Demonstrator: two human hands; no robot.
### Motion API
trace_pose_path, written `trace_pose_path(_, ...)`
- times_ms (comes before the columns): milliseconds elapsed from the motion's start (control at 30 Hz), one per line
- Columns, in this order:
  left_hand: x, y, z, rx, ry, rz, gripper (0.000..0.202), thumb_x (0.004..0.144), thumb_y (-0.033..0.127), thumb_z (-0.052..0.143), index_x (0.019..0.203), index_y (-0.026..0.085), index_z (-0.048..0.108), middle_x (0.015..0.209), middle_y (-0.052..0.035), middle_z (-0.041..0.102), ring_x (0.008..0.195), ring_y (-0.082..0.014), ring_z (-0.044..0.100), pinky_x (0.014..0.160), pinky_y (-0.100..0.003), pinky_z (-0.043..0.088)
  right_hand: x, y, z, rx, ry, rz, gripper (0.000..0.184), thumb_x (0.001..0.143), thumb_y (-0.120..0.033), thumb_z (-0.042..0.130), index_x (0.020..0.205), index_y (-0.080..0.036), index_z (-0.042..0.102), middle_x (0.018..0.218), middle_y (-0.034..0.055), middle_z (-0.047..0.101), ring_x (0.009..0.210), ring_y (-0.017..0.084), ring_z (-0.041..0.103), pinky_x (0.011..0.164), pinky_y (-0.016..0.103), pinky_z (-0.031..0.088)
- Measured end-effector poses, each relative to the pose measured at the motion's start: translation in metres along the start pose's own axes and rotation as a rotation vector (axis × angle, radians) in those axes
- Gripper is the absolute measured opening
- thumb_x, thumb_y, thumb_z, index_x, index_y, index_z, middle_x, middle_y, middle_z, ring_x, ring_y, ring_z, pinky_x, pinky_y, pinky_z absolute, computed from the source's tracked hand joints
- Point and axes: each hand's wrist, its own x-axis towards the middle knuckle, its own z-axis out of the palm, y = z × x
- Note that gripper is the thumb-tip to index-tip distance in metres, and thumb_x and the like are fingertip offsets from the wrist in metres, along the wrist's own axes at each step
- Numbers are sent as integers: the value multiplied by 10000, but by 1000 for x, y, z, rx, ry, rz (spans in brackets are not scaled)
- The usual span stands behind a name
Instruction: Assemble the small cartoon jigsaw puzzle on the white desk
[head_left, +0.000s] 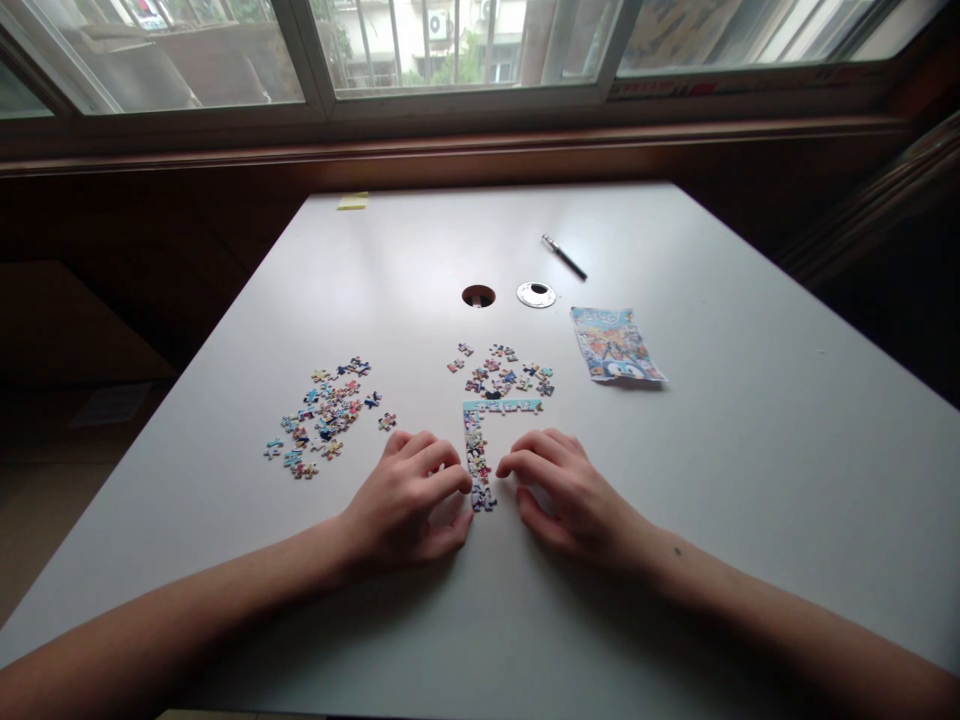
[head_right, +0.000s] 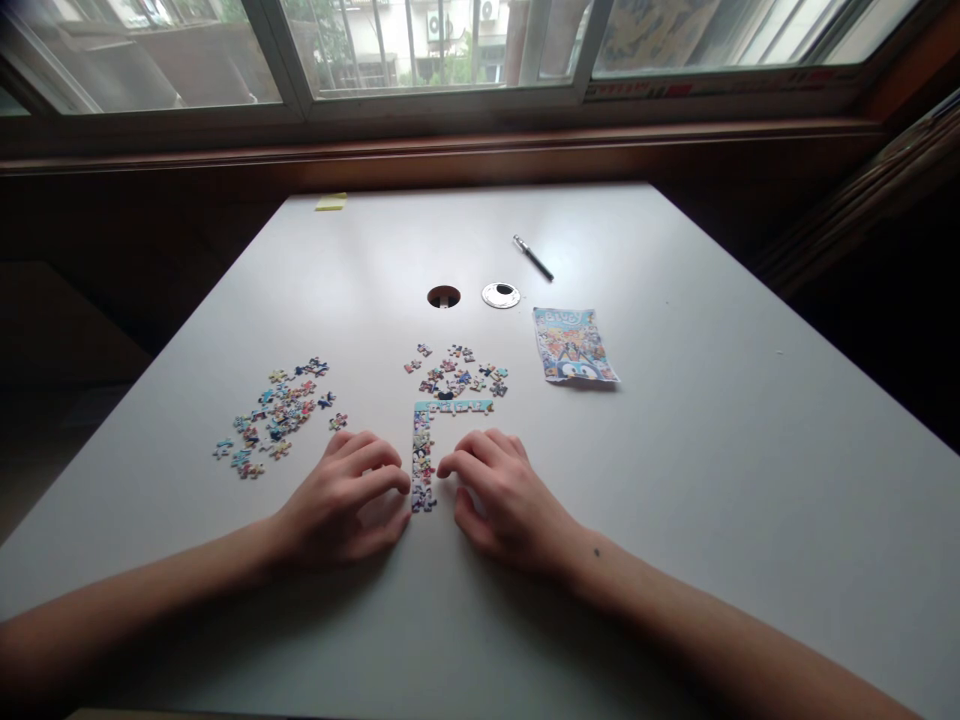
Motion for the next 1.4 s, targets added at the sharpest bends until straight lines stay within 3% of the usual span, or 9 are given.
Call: trace_pose_path(1400,1,1,-1,-3,-19,-14,91,851,291,611,896,212,608,904,-21,635,873,-197,535,837,-384,345,0,1,0,1,3,4,340,754,-13,535,1026,-206,596,981,69,600,939,233,530,863,396,402)
